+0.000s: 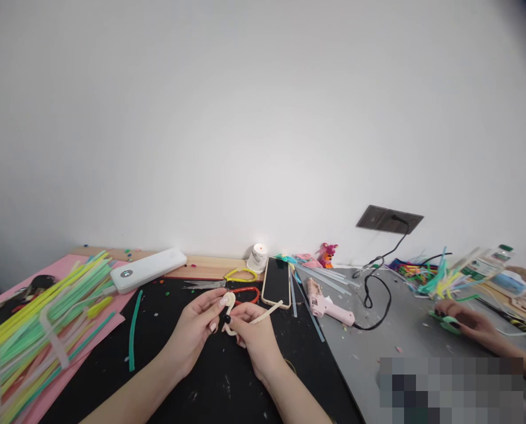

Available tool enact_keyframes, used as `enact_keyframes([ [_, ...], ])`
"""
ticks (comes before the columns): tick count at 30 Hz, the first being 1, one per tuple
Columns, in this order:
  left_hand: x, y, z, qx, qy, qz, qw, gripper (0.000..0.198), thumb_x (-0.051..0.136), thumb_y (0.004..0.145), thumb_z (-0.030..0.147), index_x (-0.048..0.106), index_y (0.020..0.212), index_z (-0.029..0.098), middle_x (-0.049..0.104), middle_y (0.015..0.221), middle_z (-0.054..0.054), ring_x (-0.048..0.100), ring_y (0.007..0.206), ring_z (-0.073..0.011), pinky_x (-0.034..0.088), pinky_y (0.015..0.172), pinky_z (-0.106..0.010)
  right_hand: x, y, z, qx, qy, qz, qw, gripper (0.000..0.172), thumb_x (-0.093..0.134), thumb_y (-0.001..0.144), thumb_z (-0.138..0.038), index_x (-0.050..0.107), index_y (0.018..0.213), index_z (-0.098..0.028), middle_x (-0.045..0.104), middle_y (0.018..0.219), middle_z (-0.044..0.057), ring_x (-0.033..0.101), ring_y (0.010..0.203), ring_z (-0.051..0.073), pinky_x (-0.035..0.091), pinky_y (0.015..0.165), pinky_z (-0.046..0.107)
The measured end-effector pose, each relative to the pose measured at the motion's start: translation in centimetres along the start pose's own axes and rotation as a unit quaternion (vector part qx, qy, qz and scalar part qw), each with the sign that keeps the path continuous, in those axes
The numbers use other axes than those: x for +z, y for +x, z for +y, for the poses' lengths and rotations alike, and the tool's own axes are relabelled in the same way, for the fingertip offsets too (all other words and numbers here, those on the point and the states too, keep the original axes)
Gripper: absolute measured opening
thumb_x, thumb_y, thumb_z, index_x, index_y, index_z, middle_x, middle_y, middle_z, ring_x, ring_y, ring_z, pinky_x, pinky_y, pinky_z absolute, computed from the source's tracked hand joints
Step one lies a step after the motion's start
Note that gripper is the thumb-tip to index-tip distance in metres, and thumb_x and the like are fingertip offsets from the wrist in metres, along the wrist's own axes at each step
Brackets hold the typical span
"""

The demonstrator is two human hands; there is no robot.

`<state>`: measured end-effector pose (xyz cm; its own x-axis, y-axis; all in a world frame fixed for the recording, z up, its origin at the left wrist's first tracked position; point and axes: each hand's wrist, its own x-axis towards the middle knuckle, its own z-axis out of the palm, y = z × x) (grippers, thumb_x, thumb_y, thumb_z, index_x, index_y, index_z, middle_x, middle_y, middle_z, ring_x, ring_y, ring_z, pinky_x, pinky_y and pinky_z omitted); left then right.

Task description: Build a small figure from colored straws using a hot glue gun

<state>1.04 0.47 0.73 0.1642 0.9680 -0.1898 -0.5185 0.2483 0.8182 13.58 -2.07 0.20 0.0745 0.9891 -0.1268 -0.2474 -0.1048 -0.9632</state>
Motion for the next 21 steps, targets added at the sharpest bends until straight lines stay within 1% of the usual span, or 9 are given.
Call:
enact_keyframes([
  [8,0.5,-0.39,0.19,0.023,0.047,-0.001,0.999,0.04,0.086,0.054,0.035,0.074,0.087,0.016,0.067,0.067,0.001,0.038,0.042,-0.0027,0.031,0.044,-0.018,-0.06,0.05,0.11,-0.022,-0.016,0.004,1.0,0.014,0.073,0.062,-0.026,0.065,0.061,-0.014,0.056,0.047,-0.005,0.035,0.036,0.003,0.023,0.035,0.016],
  [11,0.44,-0.35,0.09,0.027,0.062,-0.006,0.998,0.042,0.086,0.054,0.036,0.074,0.089,0.015,0.068,0.069,0.0,0.038,0.042,-0.0029,0.031,0.044,-0.018,-0.08,0.03,0.1,-0.027,-0.013,0.004,1.0,0.015,0.073,0.063,-0.026,0.065,0.062,-0.014,0.055,0.046,-0.005,0.035,0.036,0.003,0.023,0.035,0.016],
  [16,0.25,-0.22,-0.11,0.046,0.1,-0.021,0.994,0.042,0.081,0.062,0.038,0.072,0.096,0.015,0.071,0.075,-0.004,0.039,0.043,-0.0041,0.031,0.044,-0.019,-0.04,-0.04,-0.03,-0.043,-0.008,0.013,0.999,0.017,0.074,0.064,-0.028,0.065,0.062,-0.014,0.054,0.045,-0.006,0.034,0.036,0.004,0.025,0.035,0.017],
  [21,0.32,-0.27,0.0,0.059,0.13,-0.011,0.99,0.041,0.081,0.06,0.039,0.073,0.093,0.015,0.073,0.076,-0.006,0.04,0.042,-0.005,0.032,0.043,-0.02,-0.15,0.04,-0.05,-0.052,-0.007,0.018,0.998,0.017,0.075,0.064,-0.029,0.067,0.061,-0.014,0.056,0.047,-0.004,0.038,0.038,0.005,0.029,0.037,0.018],
])
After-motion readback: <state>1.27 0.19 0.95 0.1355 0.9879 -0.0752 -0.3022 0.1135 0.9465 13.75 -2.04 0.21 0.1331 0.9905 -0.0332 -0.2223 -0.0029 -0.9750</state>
